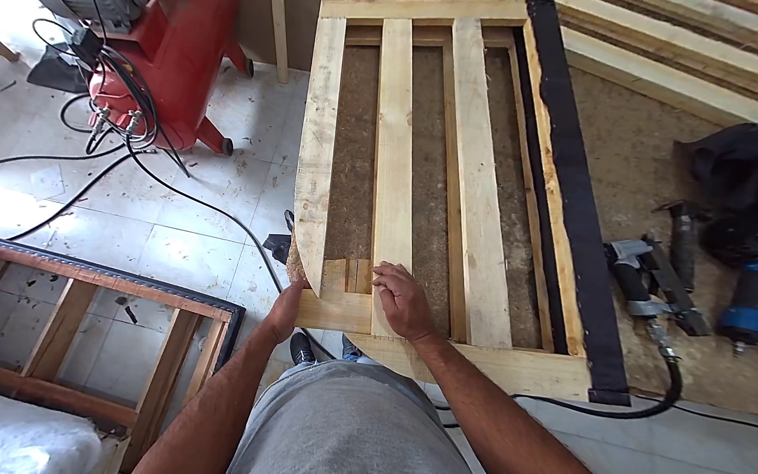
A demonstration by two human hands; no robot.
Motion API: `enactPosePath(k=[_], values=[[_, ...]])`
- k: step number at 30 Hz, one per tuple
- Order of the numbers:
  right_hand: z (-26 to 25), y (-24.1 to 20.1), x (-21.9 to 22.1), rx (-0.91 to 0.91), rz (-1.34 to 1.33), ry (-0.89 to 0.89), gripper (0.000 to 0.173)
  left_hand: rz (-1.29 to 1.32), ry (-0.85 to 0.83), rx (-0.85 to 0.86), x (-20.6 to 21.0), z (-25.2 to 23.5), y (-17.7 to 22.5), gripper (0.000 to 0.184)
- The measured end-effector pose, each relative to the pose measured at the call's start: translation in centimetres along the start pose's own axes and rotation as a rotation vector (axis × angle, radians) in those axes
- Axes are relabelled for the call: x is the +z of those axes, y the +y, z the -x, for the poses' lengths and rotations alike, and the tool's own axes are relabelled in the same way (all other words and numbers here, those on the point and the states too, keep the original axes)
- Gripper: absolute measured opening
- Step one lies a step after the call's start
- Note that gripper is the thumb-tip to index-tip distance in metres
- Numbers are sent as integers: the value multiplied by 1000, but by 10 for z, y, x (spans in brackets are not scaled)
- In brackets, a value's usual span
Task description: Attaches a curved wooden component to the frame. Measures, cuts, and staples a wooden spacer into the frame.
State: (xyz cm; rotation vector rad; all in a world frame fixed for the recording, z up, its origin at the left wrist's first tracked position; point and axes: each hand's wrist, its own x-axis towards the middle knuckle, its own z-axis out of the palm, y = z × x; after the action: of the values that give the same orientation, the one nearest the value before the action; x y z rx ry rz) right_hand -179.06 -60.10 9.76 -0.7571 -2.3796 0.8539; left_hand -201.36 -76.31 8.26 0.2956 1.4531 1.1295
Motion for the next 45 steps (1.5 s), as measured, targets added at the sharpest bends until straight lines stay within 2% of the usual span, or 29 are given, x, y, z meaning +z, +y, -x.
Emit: enactPosePath(k=[45], values=[[1, 1, 2, 12, -17, 0, 33, -24, 12, -14, 4, 9, 10, 80]])
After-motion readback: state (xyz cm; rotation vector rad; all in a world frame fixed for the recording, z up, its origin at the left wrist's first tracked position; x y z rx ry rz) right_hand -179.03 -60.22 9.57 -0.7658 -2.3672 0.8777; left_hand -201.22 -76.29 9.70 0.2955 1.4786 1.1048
